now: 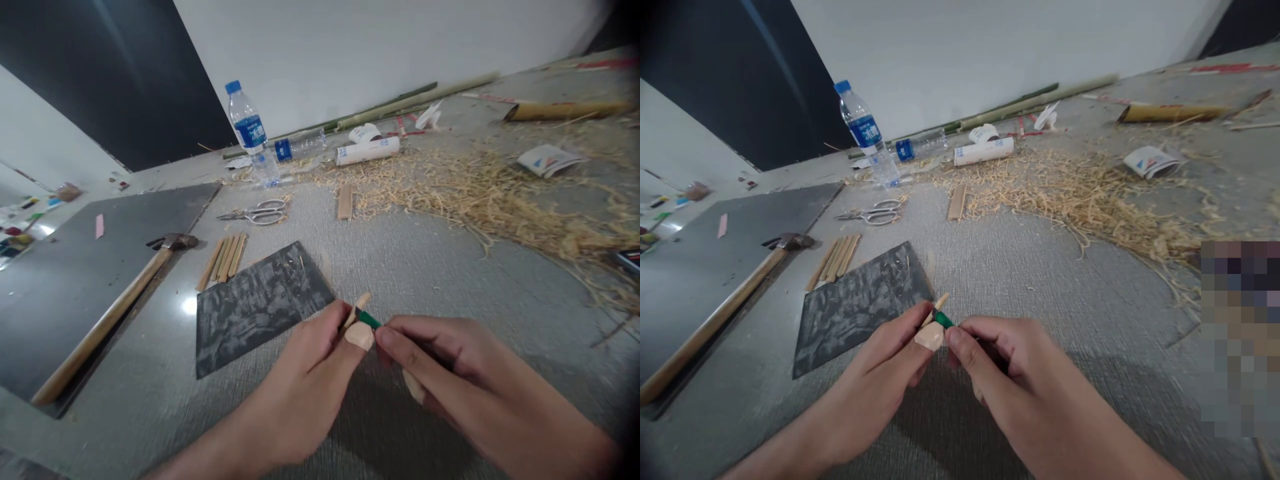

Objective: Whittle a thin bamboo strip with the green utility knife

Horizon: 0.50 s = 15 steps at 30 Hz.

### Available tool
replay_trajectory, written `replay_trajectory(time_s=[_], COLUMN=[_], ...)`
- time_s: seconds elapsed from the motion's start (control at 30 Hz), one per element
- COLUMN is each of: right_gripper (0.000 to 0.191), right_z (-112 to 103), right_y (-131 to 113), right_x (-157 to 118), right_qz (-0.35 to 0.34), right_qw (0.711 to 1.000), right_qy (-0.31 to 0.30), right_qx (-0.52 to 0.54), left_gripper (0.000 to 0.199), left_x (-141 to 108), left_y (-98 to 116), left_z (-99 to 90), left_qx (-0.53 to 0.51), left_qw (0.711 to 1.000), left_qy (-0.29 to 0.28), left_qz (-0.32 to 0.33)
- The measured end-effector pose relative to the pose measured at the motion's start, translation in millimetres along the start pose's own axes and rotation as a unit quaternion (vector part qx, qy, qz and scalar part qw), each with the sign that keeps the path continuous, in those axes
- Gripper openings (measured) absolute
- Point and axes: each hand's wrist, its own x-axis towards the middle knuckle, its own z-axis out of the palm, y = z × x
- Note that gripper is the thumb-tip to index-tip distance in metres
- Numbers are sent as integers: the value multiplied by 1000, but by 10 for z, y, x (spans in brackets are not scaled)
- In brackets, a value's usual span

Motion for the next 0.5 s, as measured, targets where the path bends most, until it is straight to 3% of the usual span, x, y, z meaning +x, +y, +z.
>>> replay_trajectory(time_s=[0.2,0.5], right_gripper=[53,52], right_z=[24,3], right_y=[-18,-28], right_x=[-9,-20], right_qz=[-43,20], right_qw=[997,997], right_qy=[37,-38], right_qx=[-59,60], left_gripper=[43,33], left_x=[-7,-55], left_y=[11,25], left_z=[-6,-8], left_qx=[18,-25], left_qw=[1000,1000], left_qy=[1,8], left_qz=[-7,12])
